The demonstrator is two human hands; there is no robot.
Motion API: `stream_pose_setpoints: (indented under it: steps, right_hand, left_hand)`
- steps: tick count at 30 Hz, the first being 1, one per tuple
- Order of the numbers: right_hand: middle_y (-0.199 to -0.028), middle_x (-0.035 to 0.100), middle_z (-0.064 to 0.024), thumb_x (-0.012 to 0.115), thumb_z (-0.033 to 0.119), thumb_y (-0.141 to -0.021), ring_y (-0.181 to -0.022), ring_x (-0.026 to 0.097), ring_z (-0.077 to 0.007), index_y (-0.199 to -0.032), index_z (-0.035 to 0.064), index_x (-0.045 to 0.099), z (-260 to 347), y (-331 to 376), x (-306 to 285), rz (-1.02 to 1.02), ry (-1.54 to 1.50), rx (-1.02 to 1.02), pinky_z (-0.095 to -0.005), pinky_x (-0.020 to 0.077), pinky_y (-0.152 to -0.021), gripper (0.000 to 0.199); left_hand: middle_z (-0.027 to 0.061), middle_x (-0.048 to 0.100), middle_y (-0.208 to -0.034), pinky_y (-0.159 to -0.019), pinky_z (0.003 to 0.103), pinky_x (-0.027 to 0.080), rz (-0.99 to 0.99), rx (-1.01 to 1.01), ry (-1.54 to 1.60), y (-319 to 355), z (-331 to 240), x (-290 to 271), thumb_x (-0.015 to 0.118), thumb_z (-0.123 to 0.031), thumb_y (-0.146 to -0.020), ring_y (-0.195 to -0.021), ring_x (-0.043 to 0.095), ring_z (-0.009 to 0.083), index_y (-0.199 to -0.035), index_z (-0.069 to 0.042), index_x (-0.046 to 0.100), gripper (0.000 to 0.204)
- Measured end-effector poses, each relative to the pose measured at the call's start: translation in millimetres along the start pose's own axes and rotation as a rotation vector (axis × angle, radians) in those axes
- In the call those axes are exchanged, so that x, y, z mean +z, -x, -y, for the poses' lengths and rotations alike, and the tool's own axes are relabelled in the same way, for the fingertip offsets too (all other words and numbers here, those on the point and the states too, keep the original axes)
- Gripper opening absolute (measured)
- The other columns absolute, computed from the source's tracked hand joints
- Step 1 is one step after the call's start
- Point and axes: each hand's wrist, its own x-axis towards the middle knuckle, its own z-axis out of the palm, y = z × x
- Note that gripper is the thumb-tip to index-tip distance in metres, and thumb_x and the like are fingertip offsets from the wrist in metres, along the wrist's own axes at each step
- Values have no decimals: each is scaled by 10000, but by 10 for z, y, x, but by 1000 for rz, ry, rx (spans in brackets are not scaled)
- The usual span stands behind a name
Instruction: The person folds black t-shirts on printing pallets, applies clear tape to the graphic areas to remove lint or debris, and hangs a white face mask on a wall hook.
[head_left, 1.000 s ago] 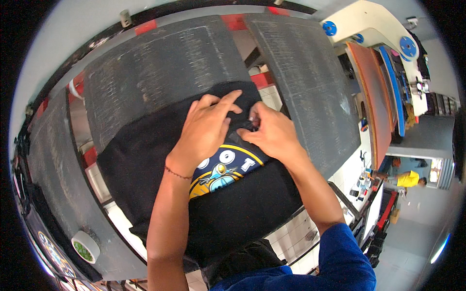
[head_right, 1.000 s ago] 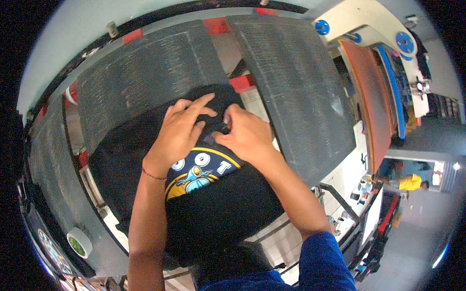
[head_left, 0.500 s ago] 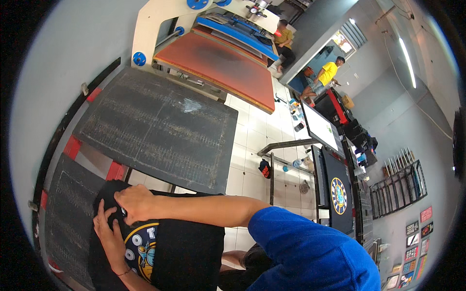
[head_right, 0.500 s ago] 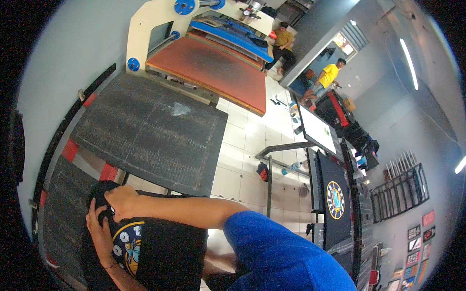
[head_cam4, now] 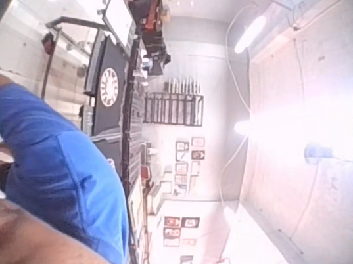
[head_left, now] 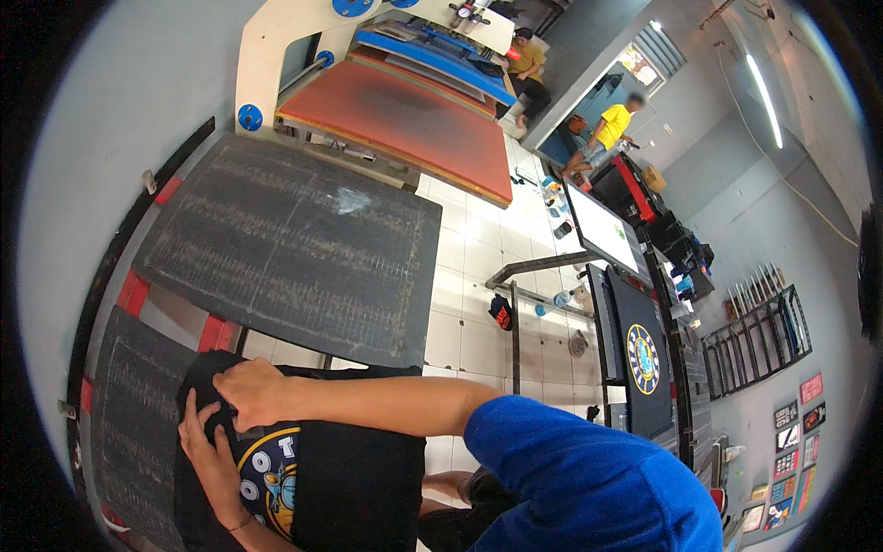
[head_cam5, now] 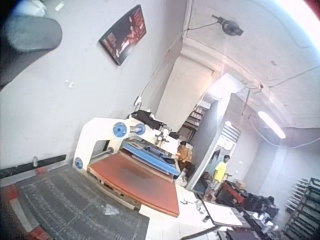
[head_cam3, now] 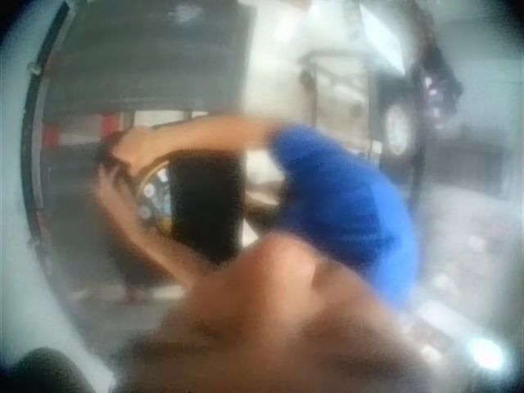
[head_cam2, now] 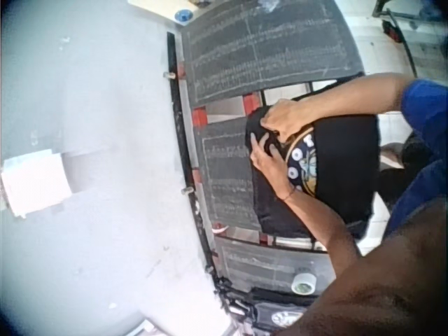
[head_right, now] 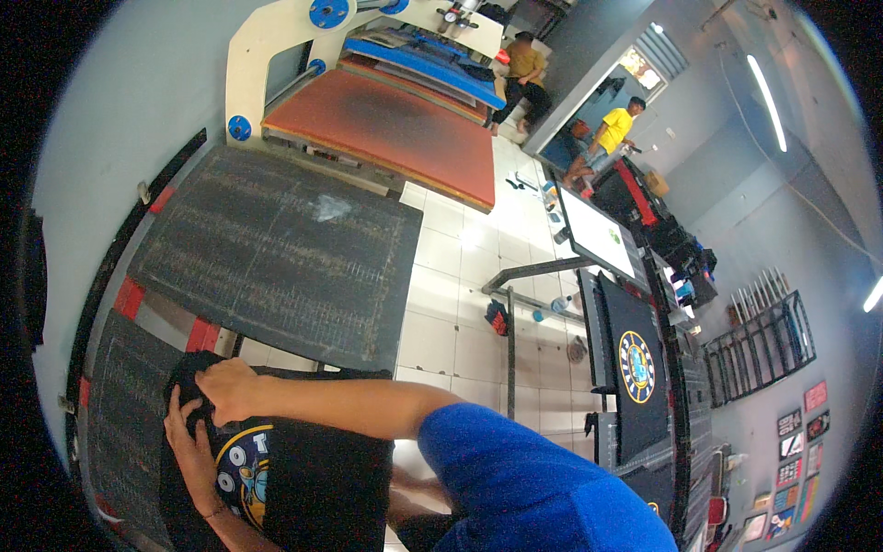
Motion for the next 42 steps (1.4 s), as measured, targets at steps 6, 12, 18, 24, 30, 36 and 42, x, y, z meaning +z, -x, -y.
stream_pose_setpoints:
  steps: [6, 12, 18, 24, 30, 36, 42]
  right_hand:
    - [-962, 725, -195, 823, 262, -624, -969, 709, -373, -1056, -17, 662, 44, -20, -29, 1, -9, 54, -464, 564, -780, 539]
    - [-927, 723, -188, 829, 247, -607, -930, 710, -376, -1000, -24, 678, 0, -26, -11, 7, -39, 28, -472, 560, -756, 500]
    - [-924, 715, -198, 832, 229, -597, -946, 701, -381, -982, -30, 672, -40, 2, 50, -56, -86, -4, -479, 553, -776, 491]
    - [-941, 710, -200, 839, 236, -607, -955, 695, -384, -994, -31, 666, -64, 25, 91, -105, -94, -42, -476, 549, -793, 501]
    - [-947, 710, -191, 843, 248, -614, -964, 693, -380, -1000, -31, 663, -63, 35, 79, -92, -88, -34, -471, 546, -802, 509]
    - [-966, 709, -190, 853, 251, -596, -966, 690, -380, -1004, -30, 661, -79, 31, 93, -90, -87, -50, -469, 547, -801, 531]
    - [-977, 709, -198, 863, 241, -585, -971, 688, -381, -1017, -29, 659, -67, 37, 93, -94, -106, -45, -460, 552, -809, 548]
  left_hand:
    - [105, 650, -1230, -1168, 464, 295, 9, -19, 7, 19, 8, 11, 550, 96, -911, -1257, 506, 292, -1560, -118, 394, 702]
    - [110, 668, -1209, -1170, 450, 285, 10, -36, -2, 20, -21, 10, 554, 98, -903, -1247, 501, 293, -1551, -103, 411, 694]
    - [114, 666, -1226, -1177, 460, 280, 15, -58, 0, 5, -4, 26, 559, 82, -907, -1248, 502, 296, -1555, -111, 410, 692]
    - [104, 670, -1239, -1191, 471, 267, 17, -90, 15, 5, 5, 38, 559, 65, -924, -1267, 498, 287, -1561, -122, 403, 682]
    - [104, 654, -1251, -1186, 465, 280, 27, -96, -20, 6, 1, 36, 547, 54, -941, -1269, 503, 279, -1567, -132, 396, 670]
    - [118, 615, -1275, -1160, 450, 315, 33, -51, -44, 21, 49, 29, 526, 50, -947, -1258, 509, 275, -1571, -136, 388, 665]
    - [111, 629, -1270, -1179, 461, 284, 37, -92, -24, 9, 16, 29, 537, 47, -940, -1262, 509, 277, -1568, -136, 392, 670]
